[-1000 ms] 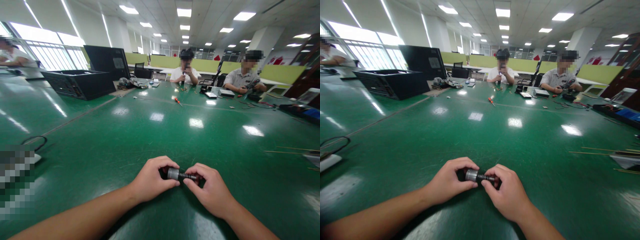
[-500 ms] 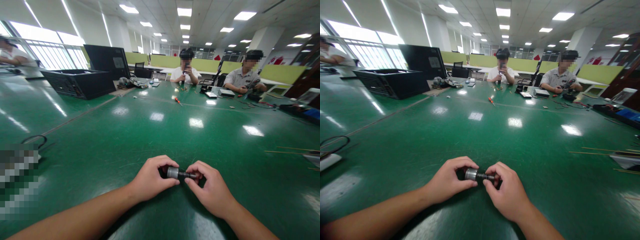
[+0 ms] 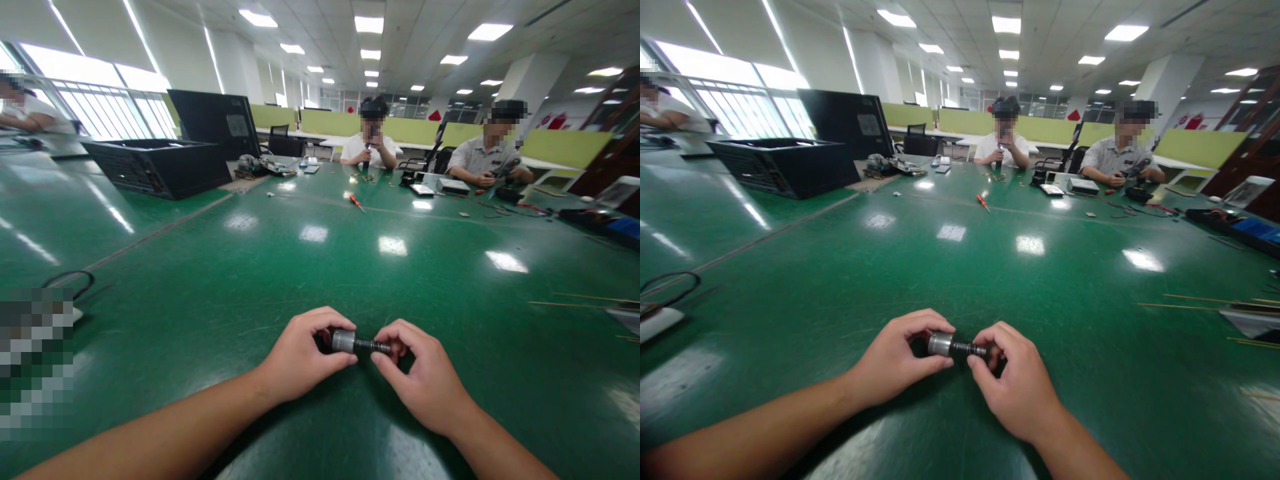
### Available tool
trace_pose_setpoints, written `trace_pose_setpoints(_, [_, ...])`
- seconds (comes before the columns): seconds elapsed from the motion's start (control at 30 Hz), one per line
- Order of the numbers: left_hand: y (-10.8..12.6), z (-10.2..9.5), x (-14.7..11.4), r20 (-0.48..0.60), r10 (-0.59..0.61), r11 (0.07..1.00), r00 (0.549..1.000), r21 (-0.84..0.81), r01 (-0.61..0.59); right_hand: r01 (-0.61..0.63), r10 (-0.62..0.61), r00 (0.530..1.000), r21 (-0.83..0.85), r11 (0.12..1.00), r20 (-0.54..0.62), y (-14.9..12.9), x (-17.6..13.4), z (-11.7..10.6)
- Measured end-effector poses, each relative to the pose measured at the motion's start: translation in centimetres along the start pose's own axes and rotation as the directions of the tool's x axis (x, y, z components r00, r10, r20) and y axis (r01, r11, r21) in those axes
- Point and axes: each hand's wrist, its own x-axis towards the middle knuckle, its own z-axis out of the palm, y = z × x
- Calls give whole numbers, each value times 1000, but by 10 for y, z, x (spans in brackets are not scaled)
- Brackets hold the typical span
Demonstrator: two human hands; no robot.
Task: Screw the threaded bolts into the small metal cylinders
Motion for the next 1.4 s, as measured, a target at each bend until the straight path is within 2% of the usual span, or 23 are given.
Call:
trace_pose_setpoints(0.5, [-1, 0, 0, -46, 22, 999, 999, -31, -24, -9, 9, 1000, -8, 1000, -21, 0, 0, 2])
trace_pose_setpoints(1.0, [-2, 0, 0, -50, -21, 997, 999, -80, 17, -13, 14, 998, 17, 1000, -63, -1, 1, 0])
trace_pose_setpoints(1.27, [-5, 0, 1, -43, -35, 997, 998, -77, 32, -94, 95, 992, 7, 996, -83, 4, 3, -1])
trace_pose_setpoints(1.4, [-4, 0, 1, -45, -45, 996, 998, -76, 42, -96, 96, 991, 4, 995, -89, 5, 3, -1])
